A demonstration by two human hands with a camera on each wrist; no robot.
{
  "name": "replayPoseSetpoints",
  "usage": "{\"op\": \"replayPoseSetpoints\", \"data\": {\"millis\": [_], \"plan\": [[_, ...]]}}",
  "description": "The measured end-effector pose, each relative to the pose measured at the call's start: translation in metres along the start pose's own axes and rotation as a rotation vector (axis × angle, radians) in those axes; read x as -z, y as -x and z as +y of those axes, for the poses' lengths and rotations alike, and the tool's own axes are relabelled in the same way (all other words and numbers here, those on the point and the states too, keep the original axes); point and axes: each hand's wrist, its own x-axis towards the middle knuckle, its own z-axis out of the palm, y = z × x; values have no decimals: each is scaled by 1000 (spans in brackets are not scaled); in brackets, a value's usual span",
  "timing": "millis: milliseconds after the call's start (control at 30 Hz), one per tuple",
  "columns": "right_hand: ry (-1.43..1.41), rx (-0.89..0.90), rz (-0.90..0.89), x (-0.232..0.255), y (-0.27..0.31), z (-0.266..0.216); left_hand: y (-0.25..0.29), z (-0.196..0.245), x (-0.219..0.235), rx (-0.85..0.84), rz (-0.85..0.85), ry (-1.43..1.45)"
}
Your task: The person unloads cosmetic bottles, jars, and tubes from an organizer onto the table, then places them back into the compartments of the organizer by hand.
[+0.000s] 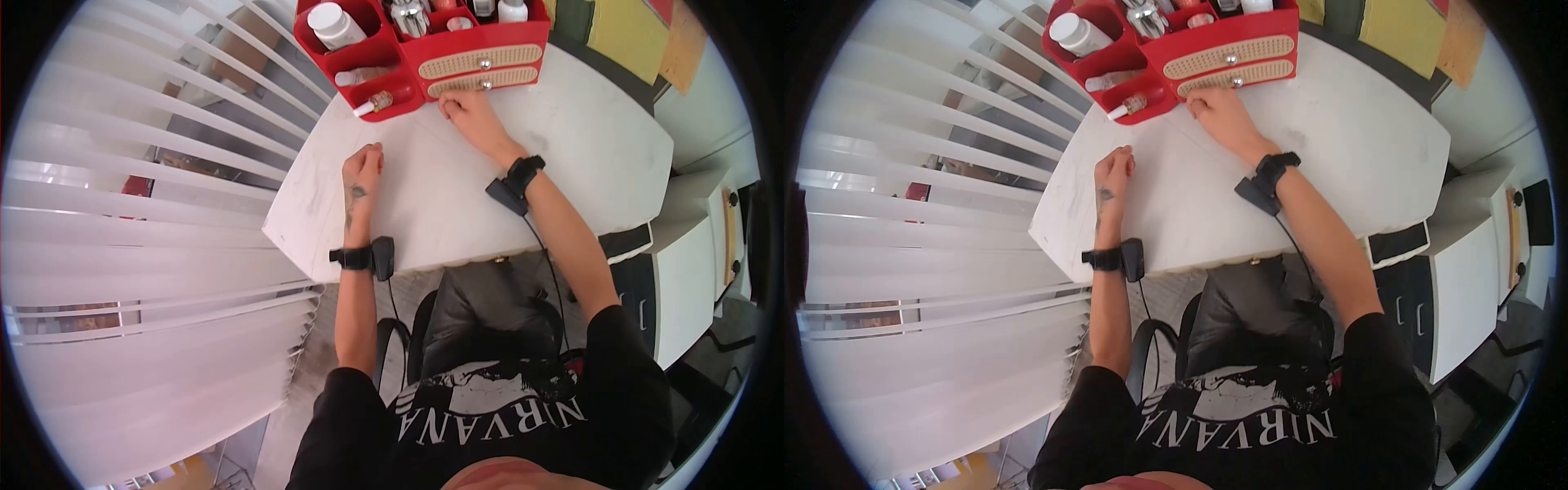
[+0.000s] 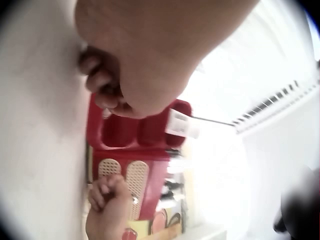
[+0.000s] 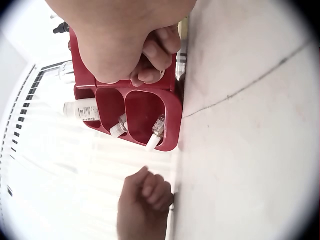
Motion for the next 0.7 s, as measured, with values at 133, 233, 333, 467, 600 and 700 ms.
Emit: {"op": "replayPoseSetpoints", "data": {"millis": [133, 233, 333, 467, 600, 700], "plan": [[-11, -27, -22, 2, -4, -3, 106, -19, 44, 28, -519, 541], [-16, -32, -60, 2, -4, -10, 202, -38, 57, 319, -1049, 610], [2, -24, -89, -5, -3, -14, 299, -79, 53, 530, -1354, 711], [-1, -18, -93, -4, -3, -19, 447, -144, 48, 598, -1038, 227], [6, -29, -96, -4, -4, -16, 584, -226, 27, 999, -462, 795], [-24, -50, -88, -3, -2, -19, 592, -237, 2, 918, -492, 741]]}}
